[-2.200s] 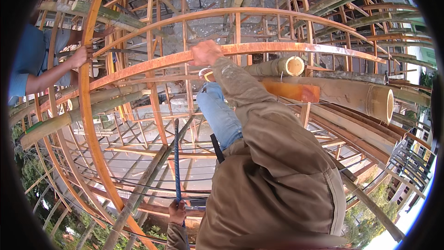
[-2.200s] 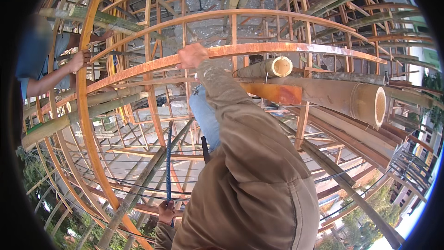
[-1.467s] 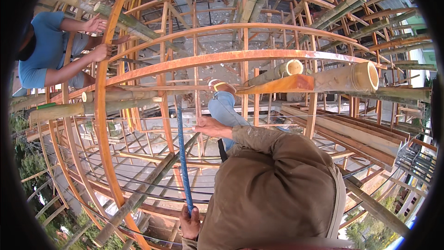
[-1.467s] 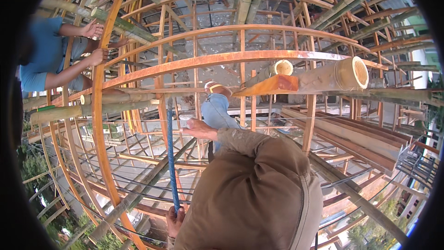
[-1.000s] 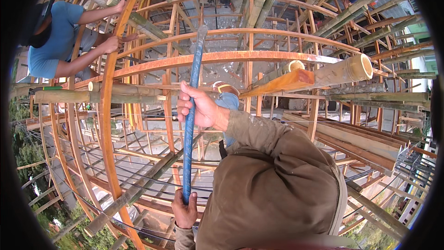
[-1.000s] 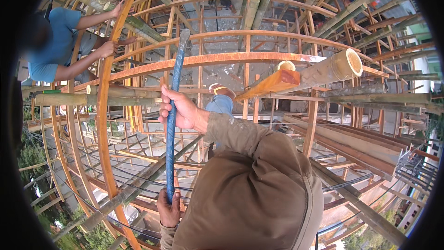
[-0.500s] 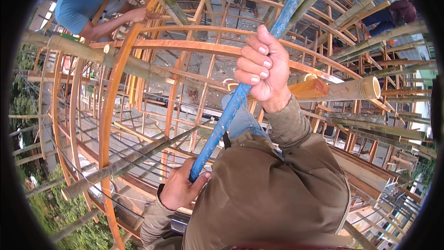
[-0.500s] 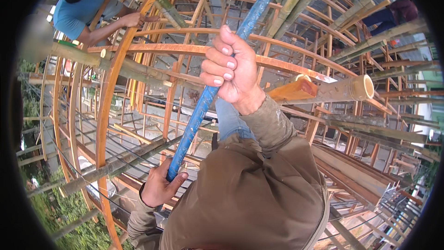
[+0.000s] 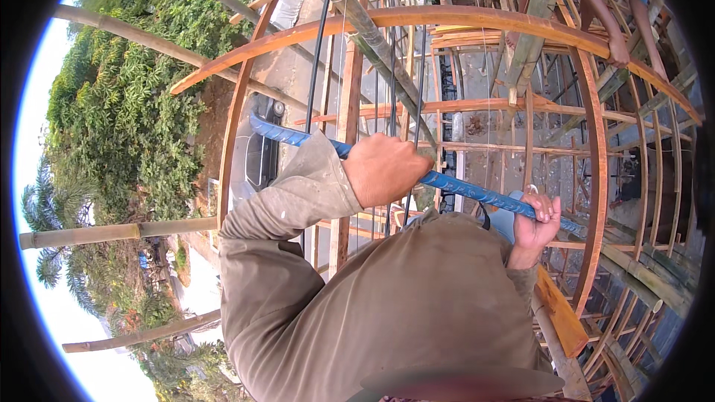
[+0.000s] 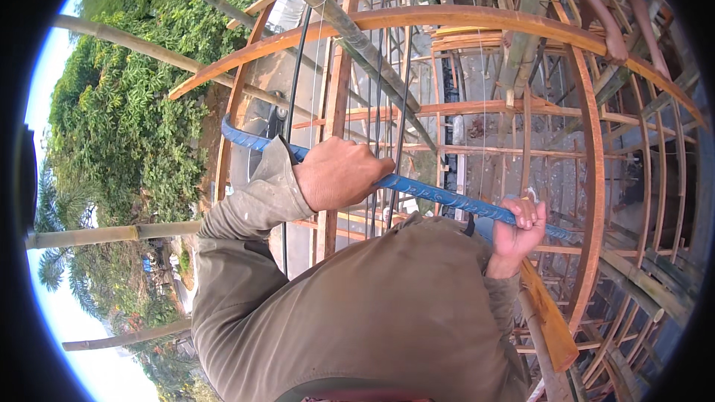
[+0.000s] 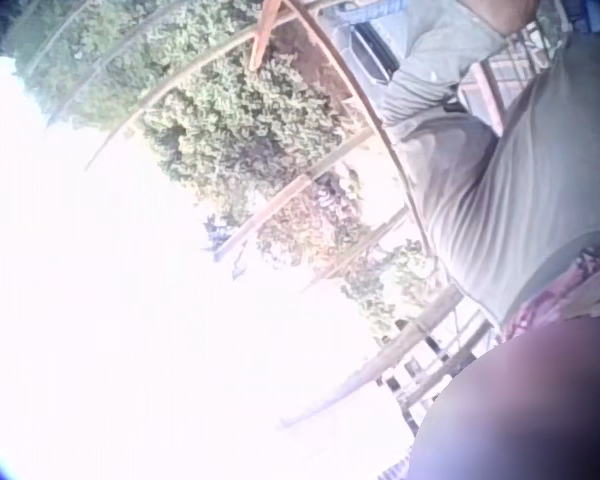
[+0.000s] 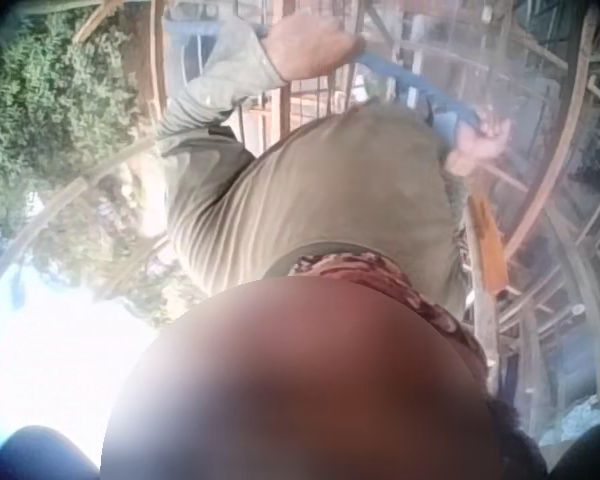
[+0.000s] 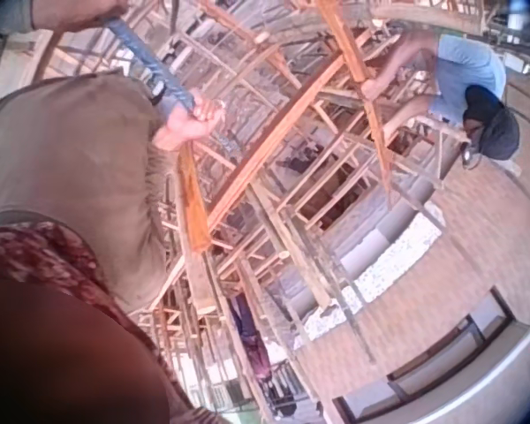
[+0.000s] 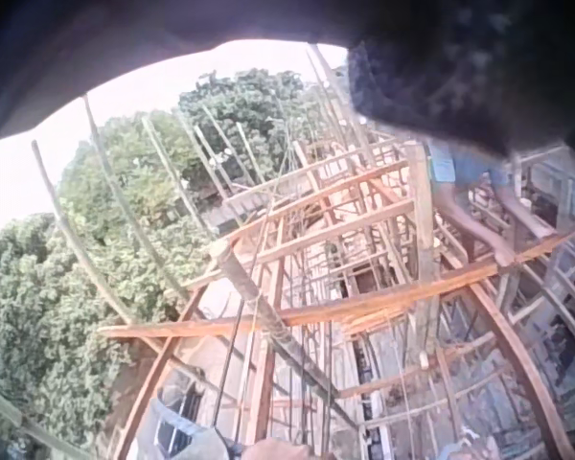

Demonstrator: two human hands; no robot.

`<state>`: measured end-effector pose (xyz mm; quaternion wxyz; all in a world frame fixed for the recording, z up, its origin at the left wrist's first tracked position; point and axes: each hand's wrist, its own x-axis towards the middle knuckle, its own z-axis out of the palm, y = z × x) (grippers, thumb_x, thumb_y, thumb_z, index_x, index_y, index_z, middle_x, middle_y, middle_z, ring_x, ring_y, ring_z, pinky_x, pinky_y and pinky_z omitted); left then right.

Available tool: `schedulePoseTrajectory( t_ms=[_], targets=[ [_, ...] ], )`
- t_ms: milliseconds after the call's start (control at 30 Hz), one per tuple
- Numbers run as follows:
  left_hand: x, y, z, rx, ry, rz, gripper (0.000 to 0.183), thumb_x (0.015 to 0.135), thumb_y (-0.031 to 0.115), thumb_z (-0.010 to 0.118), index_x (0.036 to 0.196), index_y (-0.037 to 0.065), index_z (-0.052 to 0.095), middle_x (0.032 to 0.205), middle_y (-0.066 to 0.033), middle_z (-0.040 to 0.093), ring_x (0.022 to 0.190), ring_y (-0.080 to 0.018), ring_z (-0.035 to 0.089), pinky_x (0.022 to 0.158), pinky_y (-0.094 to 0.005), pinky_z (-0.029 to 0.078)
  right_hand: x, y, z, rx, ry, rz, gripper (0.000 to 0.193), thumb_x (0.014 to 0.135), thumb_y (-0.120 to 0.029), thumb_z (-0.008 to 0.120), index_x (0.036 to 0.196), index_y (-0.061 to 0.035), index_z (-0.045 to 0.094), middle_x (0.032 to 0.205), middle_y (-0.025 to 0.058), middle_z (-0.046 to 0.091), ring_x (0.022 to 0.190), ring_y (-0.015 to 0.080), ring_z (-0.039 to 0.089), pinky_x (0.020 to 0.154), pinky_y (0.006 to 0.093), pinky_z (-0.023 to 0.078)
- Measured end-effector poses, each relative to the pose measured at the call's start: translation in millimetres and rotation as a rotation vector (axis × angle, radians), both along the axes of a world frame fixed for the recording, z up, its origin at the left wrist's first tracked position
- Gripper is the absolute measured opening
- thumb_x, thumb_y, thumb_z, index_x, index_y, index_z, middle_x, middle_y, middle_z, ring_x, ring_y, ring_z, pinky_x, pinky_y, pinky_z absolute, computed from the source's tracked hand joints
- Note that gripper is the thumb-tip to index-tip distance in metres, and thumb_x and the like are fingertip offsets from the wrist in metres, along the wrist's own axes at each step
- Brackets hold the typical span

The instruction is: The person is assembling a bamboo scaffolding structure on a construction site. They are seen handling bamboo poles and securing them with ropes, working alongside another person.

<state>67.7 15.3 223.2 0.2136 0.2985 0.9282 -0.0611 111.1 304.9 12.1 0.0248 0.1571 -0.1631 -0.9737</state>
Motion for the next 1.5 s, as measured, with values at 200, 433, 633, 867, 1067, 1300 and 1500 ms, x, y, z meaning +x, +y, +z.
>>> schedulePoseTrajectory(
  t_ms=[200, 433, 633, 867, 1067, 1300, 1500],
  targets=[
    [-2, 23, 15, 0.218, 0.291, -0.184, 0.013, 0.08, 0.013, 0.061, 0.088, 0.004, 0.057, 0.062, -0.0085, 0.062, 0.056, -0.0269, 0.068, 0.046, -0.0388, 0.052, -13, 42, 19, 0.013, 0.186, -0.126, 0.037, 0.099, -0.018, 0.045, 0.062, -0.0135, 0.039, 0.05, -0.0021, 0.032, 0.047, 0.01, 0.036, 0.062, 0.0286, 0.039],
    [-18, 91, -8, 0.593, 0.318, -0.372, 0.015, 0.078, 0.012, 0.062, 0.087, 0.002, 0.055, 0.063, -0.0102, 0.062, 0.058, -0.028, 0.068, 0.046, -0.0399, 0.05, 2, 150, 109, 0.369, 0.493, -0.474, 0.037, 0.097, -0.02, 0.046, 0.061, -0.0125, 0.039, 0.046, -0.0002, 0.036, 0.035, 0.0103, 0.036, 0.04, 0.0242, 0.035],
    [-32, 137, -66, 0.743, -0.003, -0.323, 0.026, 0.075, 0.018, 0.069, 0.091, 0.002, 0.057, 0.07, -0.0112, 0.064, 0.067, -0.0355, 0.067, 0.055, -0.0451, 0.051, 52, 169, 175, 0.795, 0.68, -0.616, 0.038, 0.097, -0.018, 0.05, 0.061, -0.0136, 0.038, 0.044, -0.0013, 0.038, 0.033, 0.0082, 0.035, 0.038, 0.0194, 0.034],
    [-42, 148, -168, 1.055, -0.118, -0.08, 0.057, 0.076, 0.044, 0.077, 0.111, 0.002, 0.061, 0.1, -0.018, 0.066, 0.097, -0.0347, 0.065, 0.082, -0.0453, 0.051, 67, 134, 190, 1.246, 0.653, -0.659, 0.036, 0.101, -0.019, 0.046, 0.066, -0.0147, 0.036, 0.047, -0.0026, 0.036, 0.039, 0.0077, 0.034, 0.044, 0.0216, 0.036],
    [-86, 64, -258, 1.115, 0.064, 0.501, 0.04, 0.086, 0.03, 0.071, 0.109, -0.002, 0.062, 0.105, -0.0192, 0.065, 0.097, -0.0318, 0.065, 0.085, -0.0416, 0.05, 79, 133, 185, 1.49, 0.304, -0.74, 0.034, 0.1, -0.017, 0.045, 0.068, -0.0127, 0.036, 0.049, -0.0025, 0.032, 0.043, 0.0079, 0.03, 0.048, 0.0255, 0.034],
    [-95, -58, -304, 1.022, 0.702, 1.132, 0.036, 0.089, 0.021, 0.064, 0.116, -0.003, 0.057, 0.113, -0.018, 0.058, 0.108, -0.0302, 0.054, 0.094, -0.043, 0.041, 117, 146, 179, 1.71, -0.019, -0.89, 0.038, 0.1, -0.015, 0.045, 0.063, -0.0112, 0.036, 0.049, -0.0018, 0.029, 0.043, 0.0082, 0.03, 0.049, 0.0259, 0.034],
    [-55, -123, -341, 0.456, 0.971, 1.359, 0.047, 0.083, 0.027, 0.068, 0.123, 0.007, 0.053, 0.121, -0.0171, 0.052, 0.121, -0.0357, 0.043, 0.102, -0.0519, 0.033, 133, 164, 181, 1.779, -0.165, -0.838, 0.044, 0.103, -0.021, 0.042, 0.06, -0.0148, 0.032, 0.05, -0.0031, 0.025, 0.047, 0.0086, 0.027, 0.055, 0.0268, 0.031]
  ],
)
